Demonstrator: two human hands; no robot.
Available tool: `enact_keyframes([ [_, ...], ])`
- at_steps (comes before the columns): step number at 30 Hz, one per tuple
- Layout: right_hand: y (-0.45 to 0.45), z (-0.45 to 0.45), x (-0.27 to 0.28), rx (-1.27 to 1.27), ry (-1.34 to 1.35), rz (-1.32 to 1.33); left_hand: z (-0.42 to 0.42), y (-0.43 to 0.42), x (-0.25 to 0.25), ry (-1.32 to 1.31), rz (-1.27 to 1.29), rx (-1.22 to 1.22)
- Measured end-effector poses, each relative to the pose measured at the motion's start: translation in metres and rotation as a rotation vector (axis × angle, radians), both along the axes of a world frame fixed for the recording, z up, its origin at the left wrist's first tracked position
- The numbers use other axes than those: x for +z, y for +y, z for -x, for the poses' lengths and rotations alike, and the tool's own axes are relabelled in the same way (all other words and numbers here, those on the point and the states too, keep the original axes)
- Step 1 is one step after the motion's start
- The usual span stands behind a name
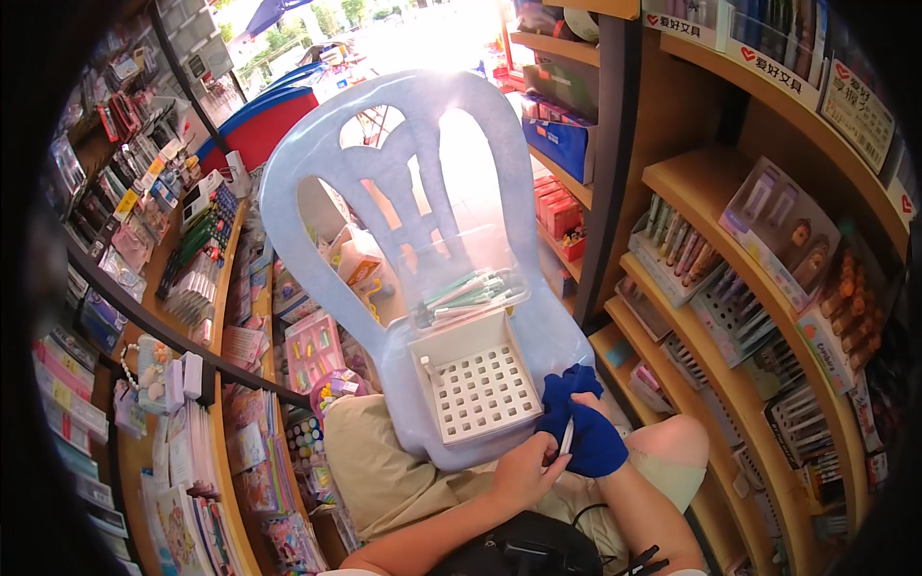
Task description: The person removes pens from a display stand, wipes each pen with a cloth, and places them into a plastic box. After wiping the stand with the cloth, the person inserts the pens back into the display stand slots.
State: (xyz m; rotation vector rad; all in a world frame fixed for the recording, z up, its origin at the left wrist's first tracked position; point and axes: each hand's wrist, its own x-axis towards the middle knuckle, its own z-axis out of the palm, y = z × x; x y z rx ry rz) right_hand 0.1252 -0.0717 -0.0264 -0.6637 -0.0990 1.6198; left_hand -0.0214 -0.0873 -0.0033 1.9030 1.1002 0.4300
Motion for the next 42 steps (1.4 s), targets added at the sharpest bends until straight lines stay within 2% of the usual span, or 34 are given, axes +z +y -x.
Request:
enact_keyframes([
  [1, 0.000, -0.002, 0.006, 0.058, 0.113, 0.055, -0.001, 0.001, -0.013, -0.134, -0.267, 0.008],
  [4, -0.001, -0.014, -0.002, 0.146, 0.220, -0.003, 0.003, 0.005, -0.026, -0.015, -0.258, -0.044],
  [5, -0.001, -0.016, -0.010, 0.161, 0.218, -0.059, 0.005, 0.006, -0.026, -0.060, -0.234, -0.033],
  [7, 0.002, -0.009, -0.023, 0.046, -0.523, -0.220, 0.012, 0.013, -0.011, -0.147, -0.182, -0.011],
  [8, 0.000, -0.012, -0.019, 0.086, -0.870, -0.352, 0.015, 0.021, -0.003, -0.143, -0.182, 0.035],
  [10, -0.001, -0.011, 0.023, 0.002, -1.641, -0.544, 0.021, 0.046, 0.019, -0.134, -0.184, 0.132],
  [11, 0.001, -0.012, 0.007, 0.014, -1.521, -0.530, 0.023, 0.062, 0.030, -0.153, -0.281, 0.167],
  [13, 0.001, -0.010, -0.005, 0.032, -1.475, -0.525, 0.029, 0.101, 0.052, -0.112, -0.457, 0.210],
  [16, 0.003, -0.004, -0.003, 0.003, -1.771, -0.585, 0.038, 0.161, 0.072, 0.084, -0.716, 0.245],
  [17, 0.002, -0.003, 0.002, -0.043, -1.922, -0.623, 0.043, 0.182, 0.068, 0.144, -0.736, 0.224],
  [19, 0.004, -0.002, 0.005, -0.112, -2.025, -0.652, 0.053, 0.217, 0.058, 0.264, -0.774, 0.178],
  [22, 0.006, -0.001, -0.003, -0.138, -1.853, -0.658, 0.060, 0.234, 0.049, 0.315, -0.457, 0.107],
  [25, 0.013, -0.005, -0.028, -0.116, -1.629, -0.692, 0.066, 0.240, 0.041, 0.285, -0.368, 0.045],
  [26, 0.014, -0.006, -0.035, -0.107, -1.552, -0.699, 0.068, 0.238, 0.040, 0.223, -0.433, 0.067],
  [28, 0.010, -0.002, -0.022, -0.005, -0.969, -0.527, 0.073, 0.224, 0.049, 0.101, -0.562, 0.114],
  [29, 0.006, 0.001, -0.008, 0.075, -0.468, -0.341, 0.079, 0.216, 0.052, 0.075, -0.632, 0.105],
  [31, 0.002, 0.004, 0.011, 0.159, 0.061, -0.136, 0.094, 0.193, 0.053, 0.020, -0.776, 0.079],
  [33, 0.001, 0.007, 0.016, 0.192, 0.112, -0.111, 0.105, 0.163, 0.056, 0.079, -0.825, 0.030],
  [37, 0.001, 0.015, 0.010, 0.238, -0.154, -0.193, 0.119, 0.136, 0.040, 0.168, -0.821, 0.023],
  [40, 0.002, 0.019, 0.017, 0.259, -0.214, -0.229, 0.121, 0.138, 0.028, 0.143, -0.867, 0.111],
  [42, 0.003, 0.013, -0.001, 0.302, -0.221, -0.249, 0.122, 0.141, 0.026, 0.131, -0.867, 0.103],
])
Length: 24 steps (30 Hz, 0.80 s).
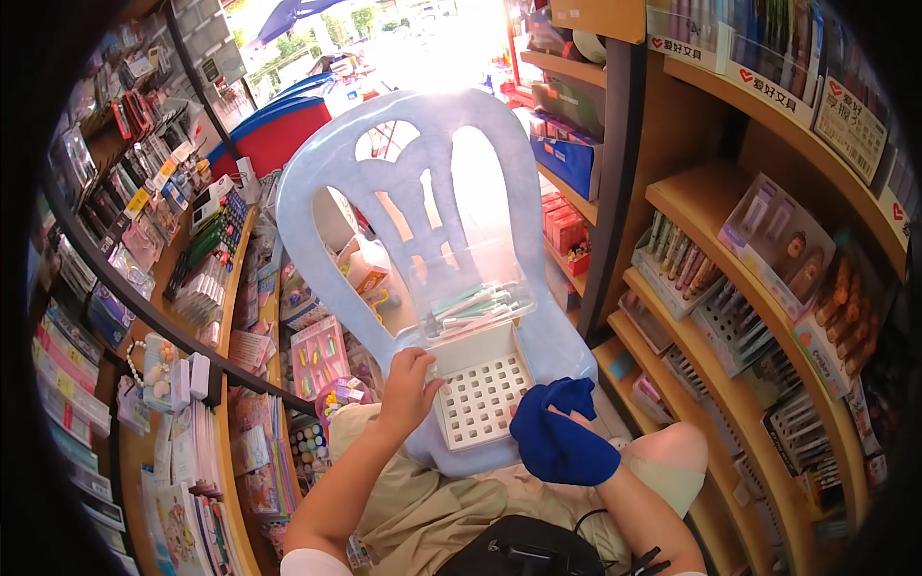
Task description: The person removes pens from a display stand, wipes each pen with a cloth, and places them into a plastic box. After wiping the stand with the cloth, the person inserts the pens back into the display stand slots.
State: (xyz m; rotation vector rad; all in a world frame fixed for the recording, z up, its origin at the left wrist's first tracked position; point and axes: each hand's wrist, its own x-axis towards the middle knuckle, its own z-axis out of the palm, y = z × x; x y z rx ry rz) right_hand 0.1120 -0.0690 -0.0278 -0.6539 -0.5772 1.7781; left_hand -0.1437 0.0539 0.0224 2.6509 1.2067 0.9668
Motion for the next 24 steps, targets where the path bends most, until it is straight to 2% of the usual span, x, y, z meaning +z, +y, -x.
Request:
enact_keyframes([
  [7, 0.000, -0.007, -0.007, 0.047, -0.038, 0.066, 0.003, 0.010, -0.002, 0.096, 0.138, -0.023],
  [10, 0.002, -0.004, -0.009, 0.025, 0.021, 0.043, -0.001, 0.013, 0.013, 0.017, 0.433, 0.167],
  [11, 0.003, -0.003, -0.006, 0.028, 0.047, 0.048, 0.008, 0.025, 0.000, -0.113, 0.305, 0.053],
  [14, 0.003, -0.002, -0.013, 0.022, 0.101, 0.062, 0.017, 0.037, 0.000, -0.313, 0.430, 0.163],
  [15, 0.003, -0.003, -0.014, 0.018, 0.102, 0.061, 0.015, 0.037, 0.005, -0.495, 0.467, 0.067],
  [18, 0.001, -0.003, -0.005, 0.012, 0.092, 0.052, -0.007, 0.017, 0.029, -0.743, 0.644, -0.115],
  [20, -0.001, 0.000, 0.008, -0.004, 0.113, 0.048, -0.019, -0.009, 0.039, -0.458, 0.676, -0.125],
  [23, 0.000, 0.002, -0.008, -0.070, 0.061, 0.052, -0.057, -0.053, 0.020, -0.435, 0.791, -0.193],
  [24, -0.001, -0.001, -0.008, -0.101, 0.036, 0.088, -0.077, -0.073, 0.006, -0.541, 0.961, -0.229],
])
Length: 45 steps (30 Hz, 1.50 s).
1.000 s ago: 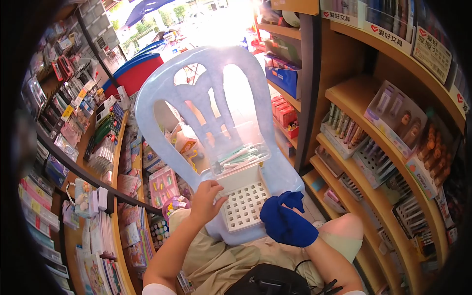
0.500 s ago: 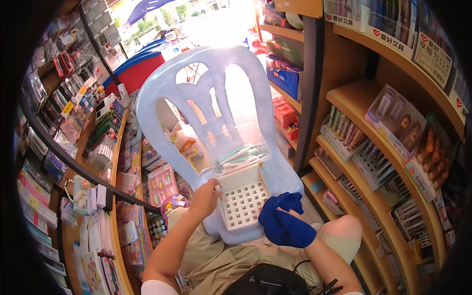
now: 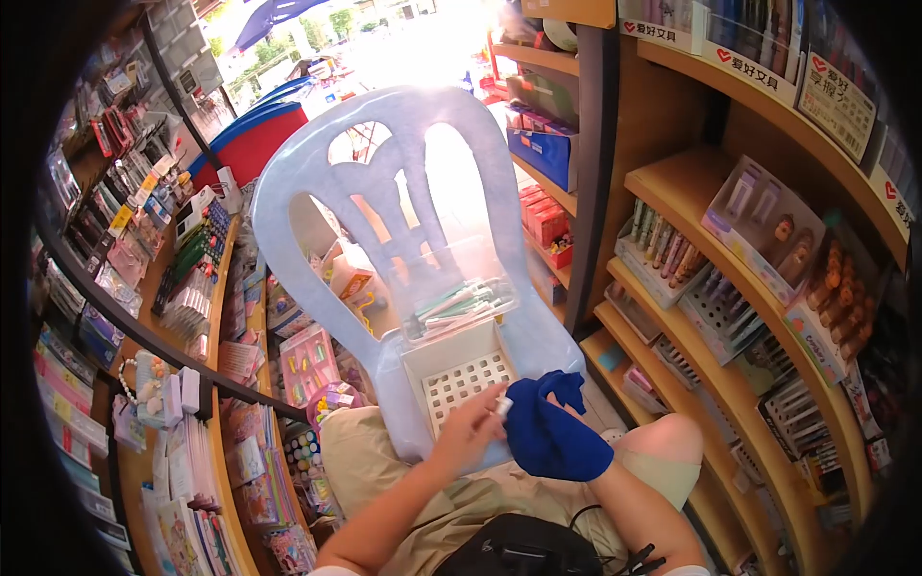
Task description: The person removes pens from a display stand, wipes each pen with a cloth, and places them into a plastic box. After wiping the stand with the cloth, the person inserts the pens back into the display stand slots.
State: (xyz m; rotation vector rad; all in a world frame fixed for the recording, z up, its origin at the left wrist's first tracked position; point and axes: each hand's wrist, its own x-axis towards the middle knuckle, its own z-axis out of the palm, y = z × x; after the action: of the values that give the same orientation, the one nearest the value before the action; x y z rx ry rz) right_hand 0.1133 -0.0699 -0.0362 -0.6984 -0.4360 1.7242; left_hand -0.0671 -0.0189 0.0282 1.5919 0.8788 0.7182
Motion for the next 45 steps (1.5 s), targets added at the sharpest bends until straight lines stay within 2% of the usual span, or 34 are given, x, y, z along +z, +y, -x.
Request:
enact_keyframes([
  [1, -0.002, -0.003, 0.000, -0.029, -0.025, 0.038, -0.012, -0.008, -0.014, -0.110, 0.057, 0.047],
  [3, -0.001, -0.004, 0.018, -0.066, -0.024, 0.172, -0.024, -0.017, -0.021, 0.022, -0.098, 0.038],
  [6, 0.002, -0.005, -0.018, -0.109, -0.380, 0.088, -0.035, -0.026, -0.029, 0.092, -0.317, -0.009],
  [7, 0.007, -0.006, -0.027, -0.124, -0.505, 0.167, -0.036, -0.027, -0.028, 0.106, -0.358, -0.053],
  [9, 0.006, -0.013, -0.023, -0.057, -0.364, 0.142, -0.038, -0.027, -0.026, 0.119, -0.384, -0.128],
  [11, -0.003, -0.013, 0.010, -0.030, -0.180, 0.087, -0.043, -0.027, -0.028, -0.056, -0.077, -0.113],
  [13, 0.000, -0.010, 0.000, -0.036, -0.080, 0.121, -0.049, -0.028, -0.027, -0.203, 0.151, -0.028],
  [15, 0.001, -0.012, 0.000, -0.018, 0.083, 0.161, -0.056, -0.022, -0.027, -0.187, 0.036, 0.042],
  [17, 0.002, -0.010, 0.002, -0.050, 0.079, 0.176, -0.059, -0.020, -0.029, -0.144, 0.020, 0.115],
  [20, -0.001, -0.006, 0.013, -0.077, 0.040, 0.173, -0.065, -0.016, -0.050, -0.101, -0.248, 0.277],
  [21, -0.001, -0.004, 0.009, -0.071, 0.041, 0.169, -0.065, -0.016, -0.040, -0.033, -0.172, 0.281],
  [26, -0.010, -0.004, 0.006, 0.013, -0.074, 0.081, -0.063, -0.010, -0.033, -0.270, 0.271, 0.162],
  [28, -0.011, -0.002, 0.015, 0.002, -0.200, 0.027, -0.057, -0.007, -0.032, -0.350, 0.416, 0.083],
  [32, -0.011, -0.002, 0.027, 0.037, -0.310, -0.006, -0.048, -0.003, -0.041, -0.451, 0.482, 0.087],
  [35, -0.010, -0.001, 0.025, 0.059, -0.401, -0.009, -0.048, 0.006, -0.018, -0.432, 0.486, 0.183],
  [37, -0.013, 0.000, 0.030, 0.100, -0.499, 0.045, -0.041, 0.024, -0.010, -0.388, 0.412, 0.232],
  [40, -0.015, -0.002, 0.035, 0.132, -0.421, 0.037, -0.025, 0.064, 0.010, -0.361, 0.266, 0.343],
  [42, -0.015, 0.000, 0.024, 0.053, -0.444, 0.028, -0.011, 0.102, 0.022, -0.541, 0.134, 0.405],
  [44, -0.015, 0.000, 0.031, 0.036, -0.482, 0.088, -0.004, 0.131, 0.045, -0.449, -0.113, 0.581],
  [45, -0.015, -0.001, 0.027, 0.039, -0.426, 0.061, -0.001, 0.145, 0.046, -0.412, -0.226, 0.565],
])
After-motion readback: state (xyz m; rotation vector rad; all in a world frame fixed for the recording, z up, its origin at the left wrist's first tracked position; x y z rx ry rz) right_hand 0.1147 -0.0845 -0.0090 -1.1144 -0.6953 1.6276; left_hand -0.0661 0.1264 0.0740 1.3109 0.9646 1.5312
